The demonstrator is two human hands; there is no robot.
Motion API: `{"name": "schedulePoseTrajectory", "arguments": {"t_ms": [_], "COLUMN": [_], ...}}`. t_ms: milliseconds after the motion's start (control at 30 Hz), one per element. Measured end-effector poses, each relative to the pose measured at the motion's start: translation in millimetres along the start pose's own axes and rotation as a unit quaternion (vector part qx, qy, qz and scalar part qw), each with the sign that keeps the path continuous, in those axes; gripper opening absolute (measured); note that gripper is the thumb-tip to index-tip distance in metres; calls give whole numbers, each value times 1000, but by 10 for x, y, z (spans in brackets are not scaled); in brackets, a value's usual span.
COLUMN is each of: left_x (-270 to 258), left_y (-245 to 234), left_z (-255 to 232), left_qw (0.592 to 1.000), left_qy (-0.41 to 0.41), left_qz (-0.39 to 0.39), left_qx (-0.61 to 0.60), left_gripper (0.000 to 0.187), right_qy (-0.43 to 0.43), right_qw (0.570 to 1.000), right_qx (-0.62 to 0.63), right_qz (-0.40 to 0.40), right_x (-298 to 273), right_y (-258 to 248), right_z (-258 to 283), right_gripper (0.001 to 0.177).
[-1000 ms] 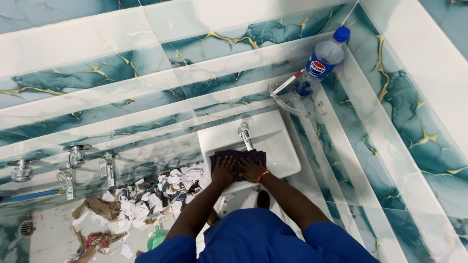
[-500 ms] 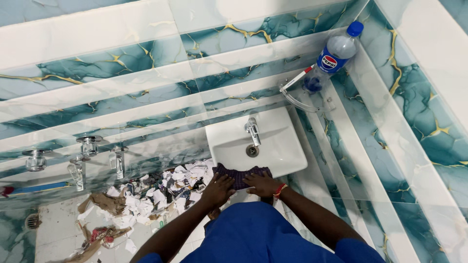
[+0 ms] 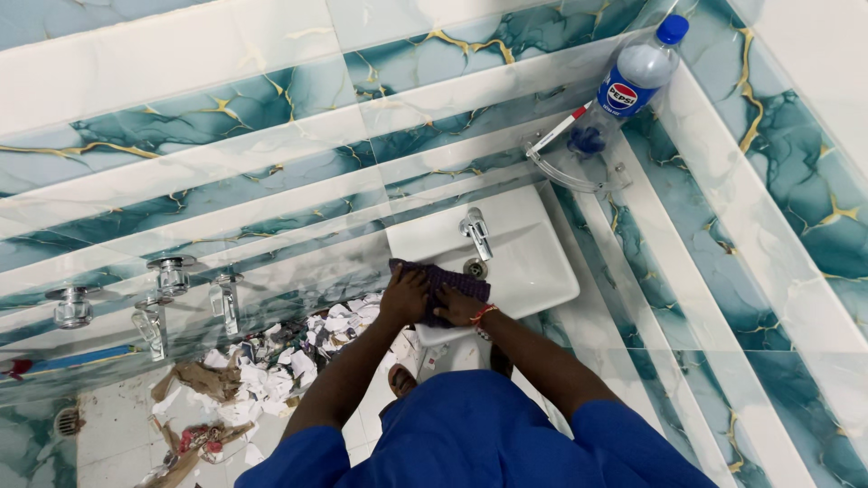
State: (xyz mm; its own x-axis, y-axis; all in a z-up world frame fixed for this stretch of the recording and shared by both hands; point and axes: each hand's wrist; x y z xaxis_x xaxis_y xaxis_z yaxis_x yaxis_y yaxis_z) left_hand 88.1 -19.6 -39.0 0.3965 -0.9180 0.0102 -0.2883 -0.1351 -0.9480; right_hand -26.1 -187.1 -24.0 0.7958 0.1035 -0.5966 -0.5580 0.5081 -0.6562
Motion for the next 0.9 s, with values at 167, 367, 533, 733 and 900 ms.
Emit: {"name": "schedulePoseTrajectory", "arguments": {"t_ms": [167,367,533,733,900], "left_x": [-132,-618,-1017,-1118,-856], "left_y": [-91,33,120,-19,-11], "left_z": [-15,-327,-700,-749,-496], "left_qw": [999,992,976,971,963], "left_qy": [-14,0,-20,-50,-64], "left_qz": [-6,-35,-79,-40,-98], "left_qx": [-37,-120,-202,-228,-242], "left_gripper": [38,38,42,44,45], "right_qy": [19,24,-2,-41,-22], "right_qw": [1000,990,988,997,998], "right_qx": [-10,-67,-100,-52,-32], "right_qz": [-18,121,118,37,45], "right_x": [-19,-637,-1142,-1171,-693], "right_y": [70,0,-191,72,214], "right_z": [70,154,188,87,272], "right_gripper": [86,69,69,78,78]}}
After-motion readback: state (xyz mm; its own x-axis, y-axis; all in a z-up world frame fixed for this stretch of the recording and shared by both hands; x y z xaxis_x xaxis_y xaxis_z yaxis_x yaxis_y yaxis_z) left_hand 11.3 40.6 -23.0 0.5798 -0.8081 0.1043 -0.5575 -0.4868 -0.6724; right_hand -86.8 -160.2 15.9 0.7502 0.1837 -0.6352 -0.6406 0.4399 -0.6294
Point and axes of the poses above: each hand's wrist, its own x-axis towards the middle knuckle, its own y-axis out of the palm, z = x × y, and after that the axes turned 3 degrees about -x, right-handed
